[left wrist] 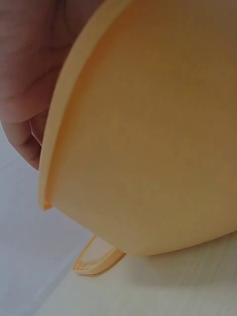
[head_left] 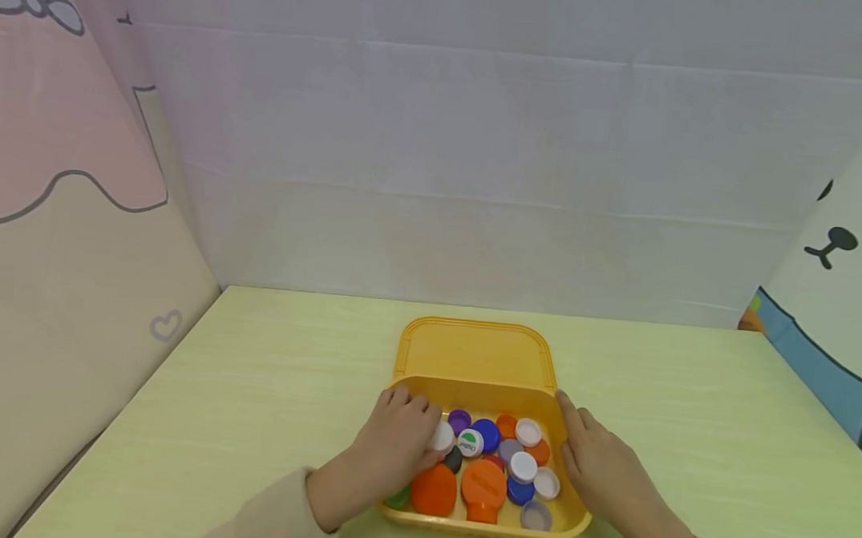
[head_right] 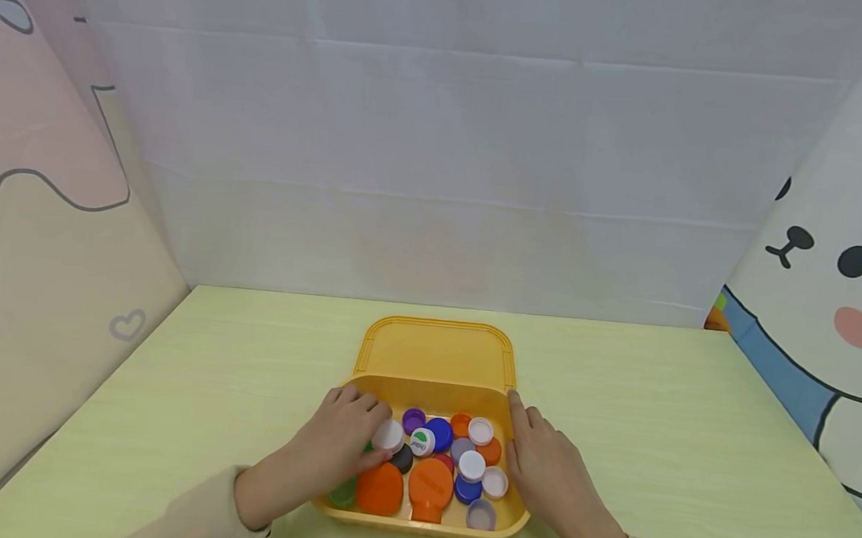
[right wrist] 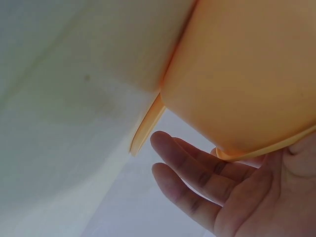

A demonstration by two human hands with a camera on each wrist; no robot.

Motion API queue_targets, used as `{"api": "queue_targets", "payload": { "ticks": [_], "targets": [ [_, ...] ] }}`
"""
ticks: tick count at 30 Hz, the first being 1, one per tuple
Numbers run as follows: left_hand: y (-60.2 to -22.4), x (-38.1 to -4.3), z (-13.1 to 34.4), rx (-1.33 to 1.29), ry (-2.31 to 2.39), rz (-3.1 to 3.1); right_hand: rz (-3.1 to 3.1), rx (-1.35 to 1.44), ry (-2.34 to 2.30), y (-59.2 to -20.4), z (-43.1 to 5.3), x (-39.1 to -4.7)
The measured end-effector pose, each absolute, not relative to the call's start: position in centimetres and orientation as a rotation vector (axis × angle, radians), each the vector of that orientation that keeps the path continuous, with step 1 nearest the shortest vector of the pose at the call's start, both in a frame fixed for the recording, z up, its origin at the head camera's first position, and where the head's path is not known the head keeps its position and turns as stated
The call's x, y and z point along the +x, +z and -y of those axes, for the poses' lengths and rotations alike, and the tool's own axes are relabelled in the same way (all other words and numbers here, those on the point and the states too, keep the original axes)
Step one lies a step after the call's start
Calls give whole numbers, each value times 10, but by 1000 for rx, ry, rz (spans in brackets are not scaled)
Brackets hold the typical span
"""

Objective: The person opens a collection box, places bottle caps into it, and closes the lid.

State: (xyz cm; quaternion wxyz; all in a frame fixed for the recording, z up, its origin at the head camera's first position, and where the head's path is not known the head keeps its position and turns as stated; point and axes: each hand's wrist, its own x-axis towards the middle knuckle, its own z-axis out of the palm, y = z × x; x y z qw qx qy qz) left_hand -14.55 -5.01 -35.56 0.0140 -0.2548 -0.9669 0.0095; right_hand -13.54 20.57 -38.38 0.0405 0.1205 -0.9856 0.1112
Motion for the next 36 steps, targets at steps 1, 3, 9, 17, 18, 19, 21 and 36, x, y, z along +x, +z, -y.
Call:
{"api": "queue_targets", "payload": {
  "ticks": [1,3,9,17,18,19,21,36],
  "targets": [
    [-356,-146,50,-795,34,3014,3015,369,342,-384,-206,-135],
    [-358,-146,50,-799,45,3020,3007,371,346,-384,-206,-135],
    [-361,-148,50,-811,57,3007,2993,374,350,-384,-206,-136],
    [-358,-149,51,-810,-16,3010,2992,374,353,-384,-206,-135],
    [-357,-150,52,-811,-30,3001,2988,376,354,-384,-206,-135],
    [-357,-150,52,-814,-44,2987,2983,376,355,-384,-206,-135],
    [-355,-150,53,-815,-80,2963,2967,390,357,-385,-206,-134],
    [-344,-161,58,-740,-220,2816,2949,397,359,-385,-206,-135]
  ]
}}
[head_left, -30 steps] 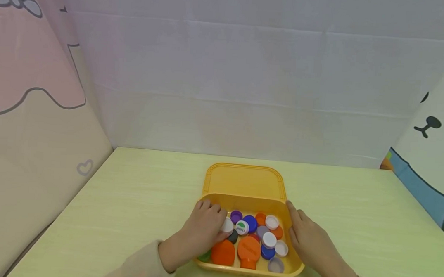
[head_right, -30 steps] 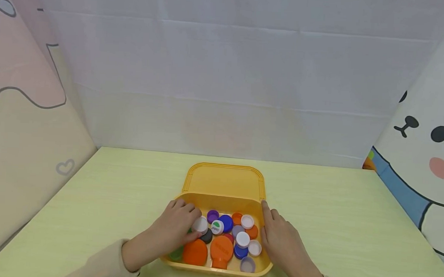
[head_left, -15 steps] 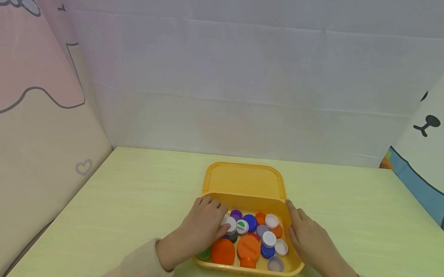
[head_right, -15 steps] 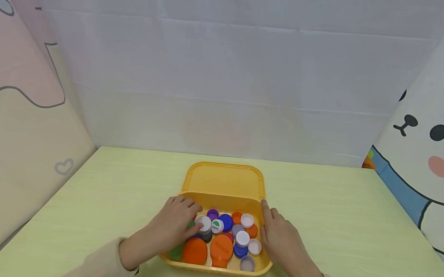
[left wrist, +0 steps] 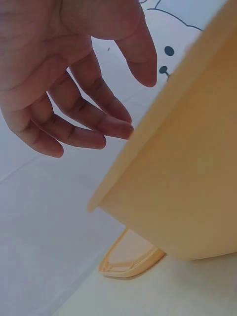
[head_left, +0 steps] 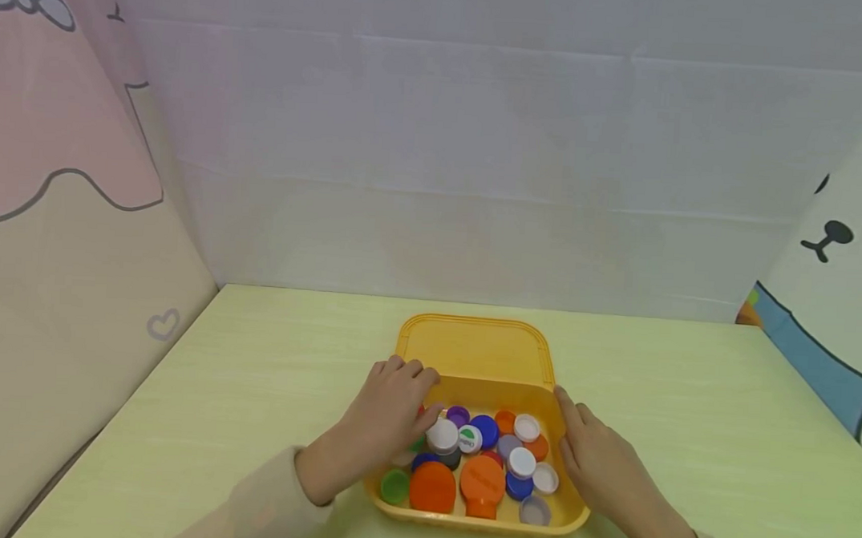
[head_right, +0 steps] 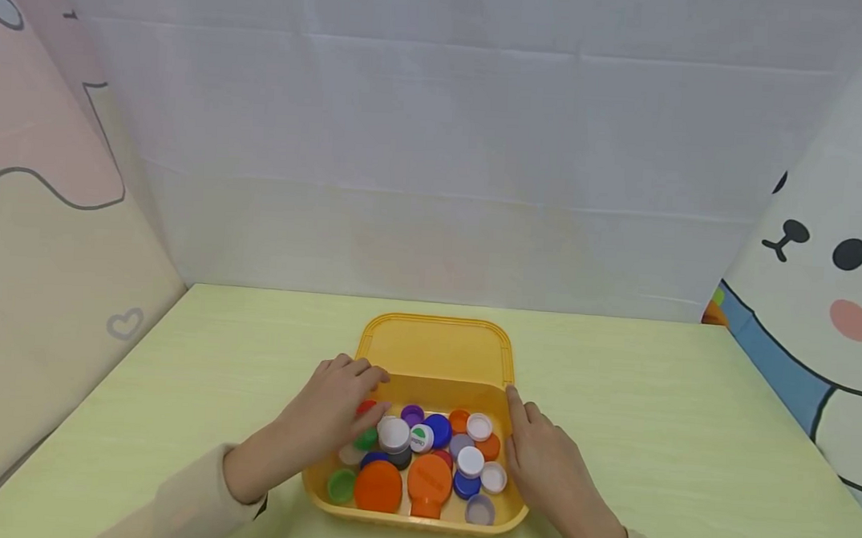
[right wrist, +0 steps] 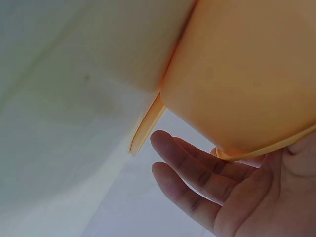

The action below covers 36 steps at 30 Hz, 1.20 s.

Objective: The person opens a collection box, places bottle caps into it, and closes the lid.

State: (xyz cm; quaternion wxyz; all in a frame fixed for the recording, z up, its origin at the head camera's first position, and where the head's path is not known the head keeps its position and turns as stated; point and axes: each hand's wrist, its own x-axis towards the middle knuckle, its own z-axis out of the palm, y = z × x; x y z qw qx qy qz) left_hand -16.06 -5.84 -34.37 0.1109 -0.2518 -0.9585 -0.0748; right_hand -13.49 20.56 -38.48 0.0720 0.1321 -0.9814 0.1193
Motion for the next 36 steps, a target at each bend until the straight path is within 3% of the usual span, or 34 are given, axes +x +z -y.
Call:
{"api": "queue_targets", "payload": {
  "ticks": [14,36],
  "targets": [
    [-341,-197,73,-585,-327,2735,2958,395,353,-385,-205,-136],
    [-371,-246,88,-393,-392,3056,2978,384,363,-385,-206,-137]
  ]
}}
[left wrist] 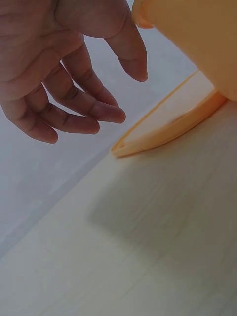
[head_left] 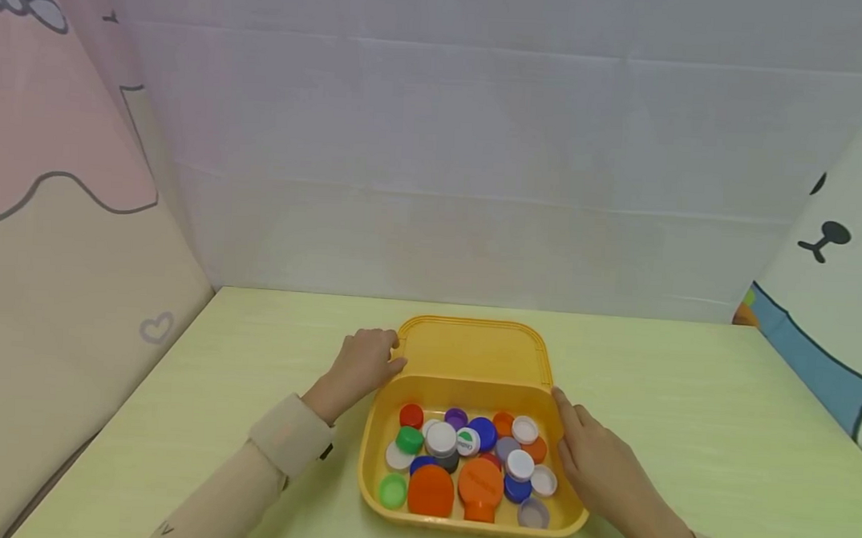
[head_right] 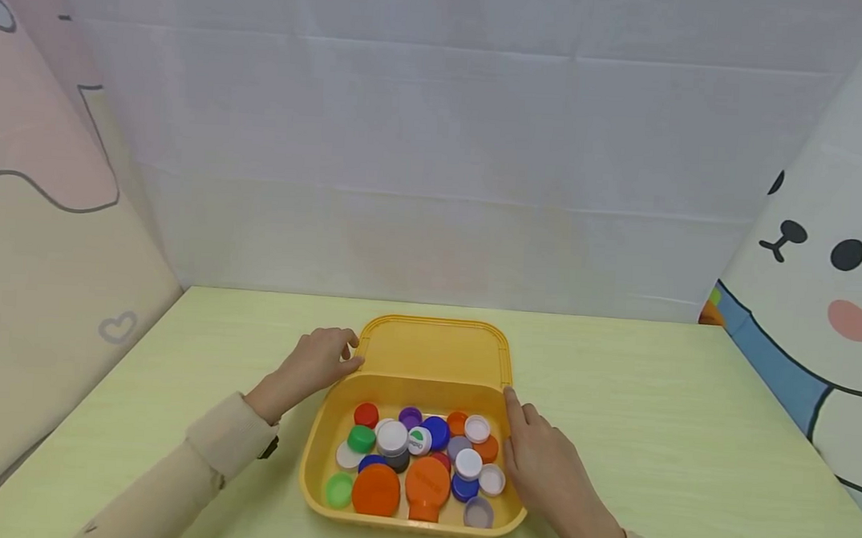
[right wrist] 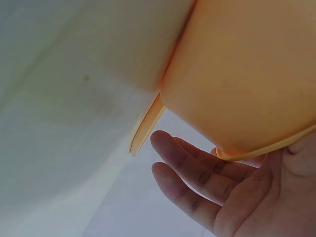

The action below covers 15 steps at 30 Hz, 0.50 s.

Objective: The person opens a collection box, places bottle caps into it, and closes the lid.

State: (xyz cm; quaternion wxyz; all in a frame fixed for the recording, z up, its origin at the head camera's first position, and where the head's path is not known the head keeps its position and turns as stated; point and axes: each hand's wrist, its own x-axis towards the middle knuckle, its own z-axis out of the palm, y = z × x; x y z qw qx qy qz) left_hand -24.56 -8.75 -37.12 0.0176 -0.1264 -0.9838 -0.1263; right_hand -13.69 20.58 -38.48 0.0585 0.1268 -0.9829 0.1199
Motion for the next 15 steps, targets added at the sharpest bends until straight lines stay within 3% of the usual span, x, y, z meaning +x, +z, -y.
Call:
{"api": "queue_targets", "payload": {
  "ticks": [15],
  "targets": [
    [-389,-263,92,-293,-376,3119,2996,377,373,-385,-207,-136]
  ]
}}
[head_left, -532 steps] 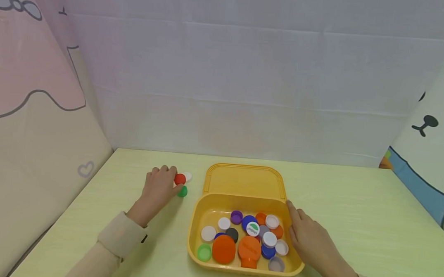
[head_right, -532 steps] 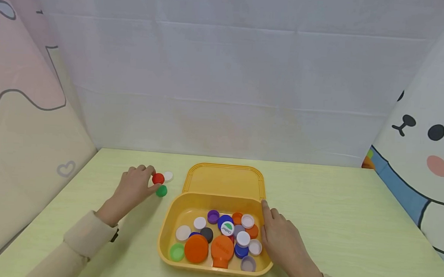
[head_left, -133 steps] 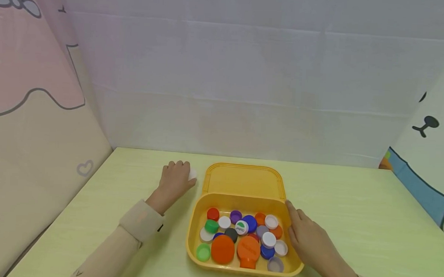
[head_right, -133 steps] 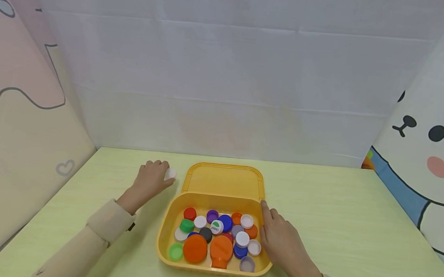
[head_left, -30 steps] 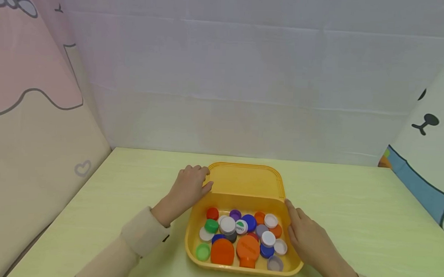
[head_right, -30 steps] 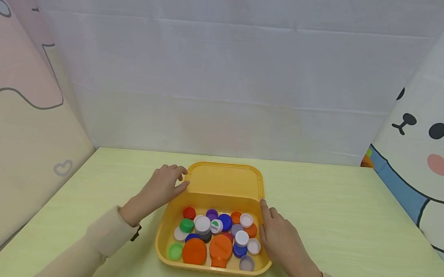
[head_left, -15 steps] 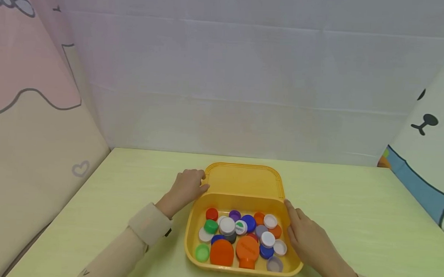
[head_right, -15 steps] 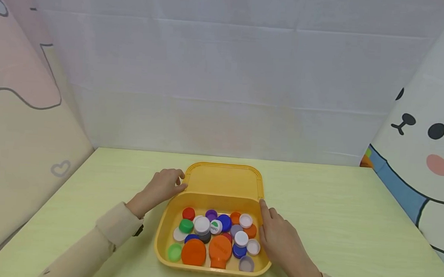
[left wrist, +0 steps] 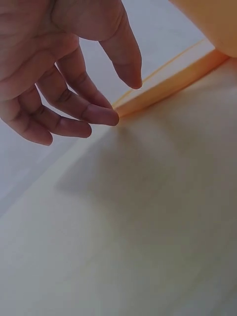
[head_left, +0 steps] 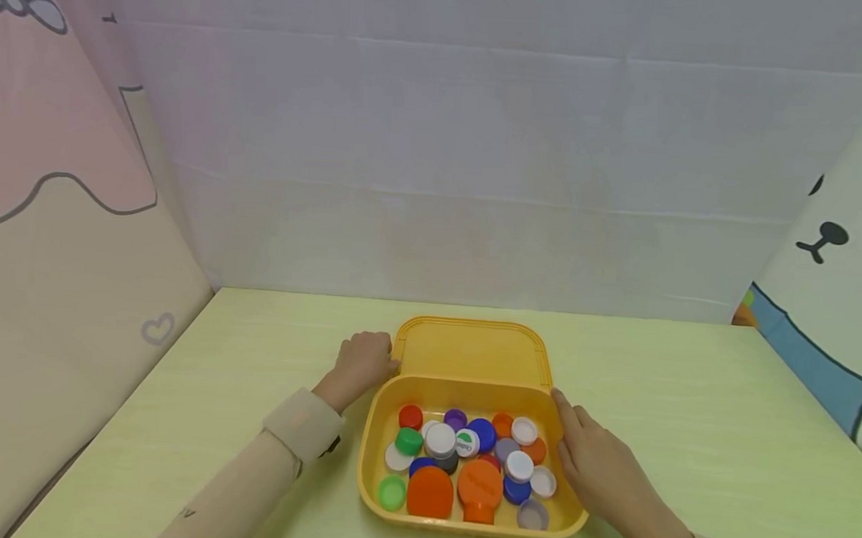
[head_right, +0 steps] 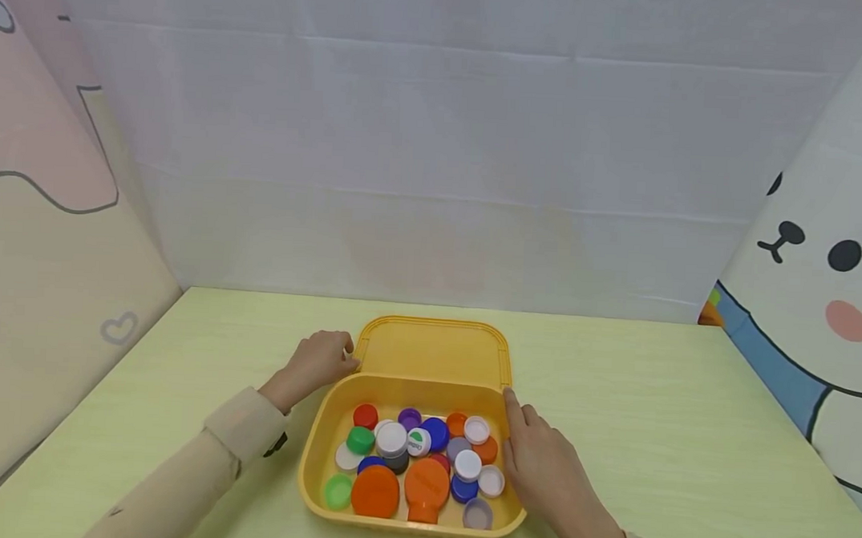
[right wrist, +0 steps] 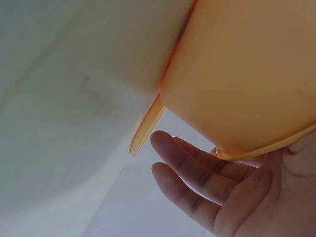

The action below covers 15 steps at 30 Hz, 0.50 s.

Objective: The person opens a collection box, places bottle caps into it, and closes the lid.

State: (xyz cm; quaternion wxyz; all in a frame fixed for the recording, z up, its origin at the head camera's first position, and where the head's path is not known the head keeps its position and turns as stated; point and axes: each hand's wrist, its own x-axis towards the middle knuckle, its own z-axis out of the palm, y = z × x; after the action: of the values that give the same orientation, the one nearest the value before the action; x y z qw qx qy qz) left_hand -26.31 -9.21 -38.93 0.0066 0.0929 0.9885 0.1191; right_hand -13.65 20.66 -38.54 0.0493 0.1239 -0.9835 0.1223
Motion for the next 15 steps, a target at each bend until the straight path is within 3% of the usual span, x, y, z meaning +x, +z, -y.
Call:
{"api": "queue_targets", "payload": {
  "ticks": [15],
  "targets": [
    [-400,-270,90,290,437,-3098,2982,384,358,-386,-208,-137]
  ]
}}
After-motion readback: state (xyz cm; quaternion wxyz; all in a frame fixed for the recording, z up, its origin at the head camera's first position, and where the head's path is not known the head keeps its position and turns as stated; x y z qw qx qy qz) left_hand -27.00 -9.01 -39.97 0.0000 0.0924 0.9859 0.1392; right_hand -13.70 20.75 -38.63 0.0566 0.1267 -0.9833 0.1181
